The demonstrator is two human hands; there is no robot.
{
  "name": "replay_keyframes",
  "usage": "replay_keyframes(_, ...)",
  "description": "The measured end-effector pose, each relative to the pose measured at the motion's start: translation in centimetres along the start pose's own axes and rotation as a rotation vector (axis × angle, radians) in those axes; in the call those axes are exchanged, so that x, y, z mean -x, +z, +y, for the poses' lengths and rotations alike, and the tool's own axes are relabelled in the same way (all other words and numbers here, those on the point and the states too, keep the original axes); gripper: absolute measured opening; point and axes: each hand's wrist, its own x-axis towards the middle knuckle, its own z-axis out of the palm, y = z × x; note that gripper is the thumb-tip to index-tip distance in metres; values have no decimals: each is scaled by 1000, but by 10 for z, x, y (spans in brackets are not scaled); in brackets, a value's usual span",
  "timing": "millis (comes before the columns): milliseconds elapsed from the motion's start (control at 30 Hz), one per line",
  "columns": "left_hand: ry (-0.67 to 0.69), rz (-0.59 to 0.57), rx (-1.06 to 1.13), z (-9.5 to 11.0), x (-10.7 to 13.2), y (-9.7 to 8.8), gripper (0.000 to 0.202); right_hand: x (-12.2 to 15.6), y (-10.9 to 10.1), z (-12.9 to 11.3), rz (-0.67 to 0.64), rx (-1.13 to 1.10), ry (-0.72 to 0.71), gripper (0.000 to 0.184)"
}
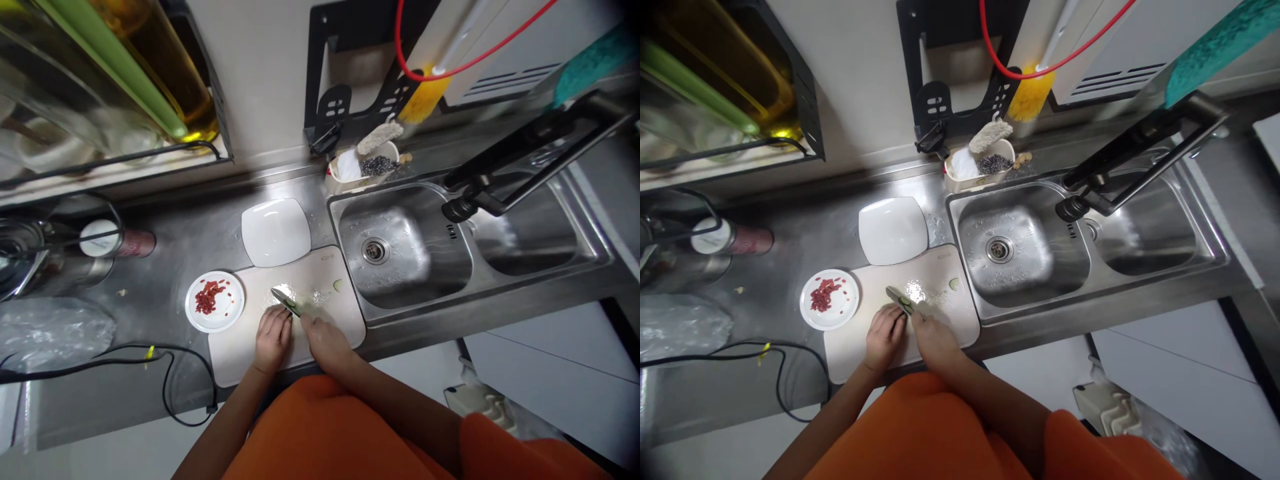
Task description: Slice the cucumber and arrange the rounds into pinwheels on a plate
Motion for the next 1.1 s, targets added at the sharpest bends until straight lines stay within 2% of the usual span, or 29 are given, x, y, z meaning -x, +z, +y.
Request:
replay_keyframes(200, 0, -5, 3, 1, 0, -1, 25, 0, 5, 10, 48, -31, 1, 42)
replay_keyframes(367, -24, 1, -28, 3, -1, -3, 23, 13, 1, 19, 43, -5, 44, 47)
replay_keyframes(633, -22, -2, -31, 2, 0, -3, 22, 40, -5, 13, -41, 48, 37, 45)
replay_keyframes(1100, 1, 11, -53, -2, 3, 1, 20, 49, -18, 9, -99, 43, 40, 39)
